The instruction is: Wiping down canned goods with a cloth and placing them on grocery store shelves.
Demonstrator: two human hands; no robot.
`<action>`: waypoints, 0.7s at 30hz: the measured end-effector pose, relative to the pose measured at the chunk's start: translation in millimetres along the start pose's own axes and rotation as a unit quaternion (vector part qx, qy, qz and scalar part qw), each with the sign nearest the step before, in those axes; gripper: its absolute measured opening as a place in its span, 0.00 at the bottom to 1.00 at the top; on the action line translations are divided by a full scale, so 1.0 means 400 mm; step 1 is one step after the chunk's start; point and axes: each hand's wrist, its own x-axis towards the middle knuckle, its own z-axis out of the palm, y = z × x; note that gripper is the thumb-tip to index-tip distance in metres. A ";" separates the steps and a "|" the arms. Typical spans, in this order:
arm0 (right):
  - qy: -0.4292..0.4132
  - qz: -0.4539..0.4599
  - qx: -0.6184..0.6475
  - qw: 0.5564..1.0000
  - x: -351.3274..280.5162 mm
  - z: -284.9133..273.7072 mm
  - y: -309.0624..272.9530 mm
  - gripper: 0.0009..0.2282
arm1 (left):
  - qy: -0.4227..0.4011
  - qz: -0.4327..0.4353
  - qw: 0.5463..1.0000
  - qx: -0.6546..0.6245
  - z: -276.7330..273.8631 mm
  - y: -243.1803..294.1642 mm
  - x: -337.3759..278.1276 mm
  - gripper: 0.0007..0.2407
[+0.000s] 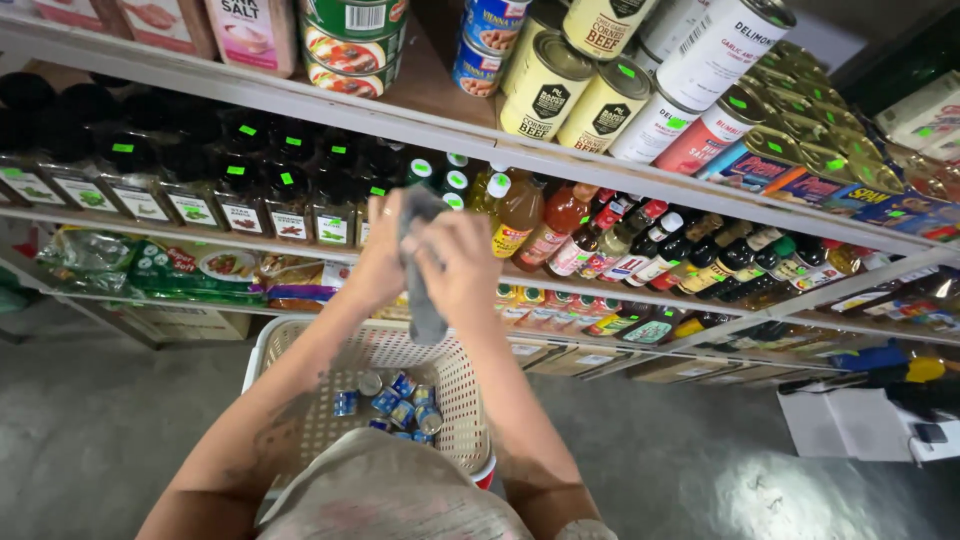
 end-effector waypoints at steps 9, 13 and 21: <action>0.080 0.106 0.091 0.987 -0.054 0.018 0.009 0.10 | 0.169 -0.412 0.715 -0.538 -0.038 0.103 0.055 0.13; 0.082 0.018 0.004 0.996 -0.081 0.064 0.011 0.17 | 0.094 -0.446 0.557 -0.695 -0.041 0.145 0.049 0.25; 0.139 -0.059 -0.059 0.987 -0.128 0.074 0.046 0.19 | 0.091 -0.455 0.505 -0.727 0.016 0.097 0.024 0.34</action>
